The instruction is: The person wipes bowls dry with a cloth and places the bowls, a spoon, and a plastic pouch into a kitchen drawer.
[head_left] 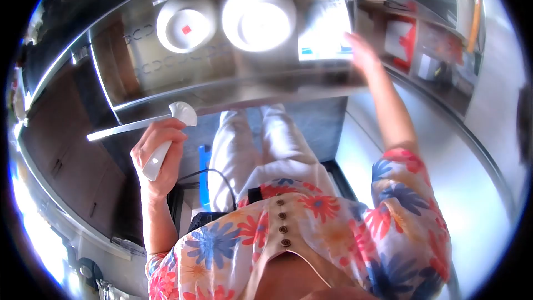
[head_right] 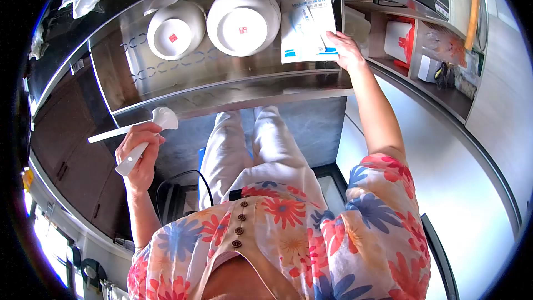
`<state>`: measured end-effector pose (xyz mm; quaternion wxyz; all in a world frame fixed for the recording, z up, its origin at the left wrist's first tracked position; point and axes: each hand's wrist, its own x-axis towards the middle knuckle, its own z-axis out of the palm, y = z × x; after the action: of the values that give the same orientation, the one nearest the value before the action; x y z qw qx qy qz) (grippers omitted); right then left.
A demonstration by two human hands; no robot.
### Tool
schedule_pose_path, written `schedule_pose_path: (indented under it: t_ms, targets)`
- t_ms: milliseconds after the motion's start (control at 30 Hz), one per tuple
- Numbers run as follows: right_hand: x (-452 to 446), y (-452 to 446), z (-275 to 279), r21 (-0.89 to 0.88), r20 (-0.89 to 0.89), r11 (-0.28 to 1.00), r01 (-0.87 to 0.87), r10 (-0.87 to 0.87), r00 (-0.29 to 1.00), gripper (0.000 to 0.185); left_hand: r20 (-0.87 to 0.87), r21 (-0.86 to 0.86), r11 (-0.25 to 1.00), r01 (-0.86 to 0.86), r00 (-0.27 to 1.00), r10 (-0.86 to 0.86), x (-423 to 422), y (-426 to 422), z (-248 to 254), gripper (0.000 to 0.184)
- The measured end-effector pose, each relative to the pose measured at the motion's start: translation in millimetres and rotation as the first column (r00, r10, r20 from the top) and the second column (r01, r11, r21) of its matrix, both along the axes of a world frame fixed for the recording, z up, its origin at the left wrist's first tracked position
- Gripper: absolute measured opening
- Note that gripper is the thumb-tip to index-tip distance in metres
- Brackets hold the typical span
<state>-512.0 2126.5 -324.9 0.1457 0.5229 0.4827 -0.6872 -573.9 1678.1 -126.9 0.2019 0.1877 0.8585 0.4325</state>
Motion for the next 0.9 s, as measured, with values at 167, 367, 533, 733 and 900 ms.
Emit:
schedule_pose_path:
  t_ms: [167, 367, 533, 733, 900]
  targets:
    - [11.5, 16.1, -43.6, 0.354, 0.229, 0.84, -0.412, 0.349, 0.909, 0.025, 0.009, 0.036, 0.999, -0.015, 1.0, 0.014, 0.2, -8.4, -3.7, 0.007]
    - [32.3, 24.6, -161.1, 0.424, 0.483, 0.769, -0.478, 0.254, 0.838, 0.025, 0.067, 0.021, 0.997, -0.079, 0.995, 0.078, 4.7, -6.3, -3.0, 0.014]
    - [22.5, 28.8, -159.1, 0.428, 0.266, 0.845, -0.32, 0.22, 0.939, 0.029, 0.005, -0.008, 0.997, -0.071, 0.997, 0.071, 10.3, -3.7, -3.5, 0.015]
    - [-12.0, 9.3, -88.2, 0.175, 0.514, 0.804, -0.568, 0.417, 0.749, 0.037, 0.008, 0.028, 0.998, -0.052, 0.999, 0.052, 11.1, -4.3, -7.7, 0.017]
    - [-28.4, -6.6, -47.1, 0.536, 0.658, 0.086, -0.84, 0.581, 0.479, 0.045, 0.005, 0.048, 0.997, -0.053, 0.999, 0.053, 9.3, 0.8, -5.4, 0.009]
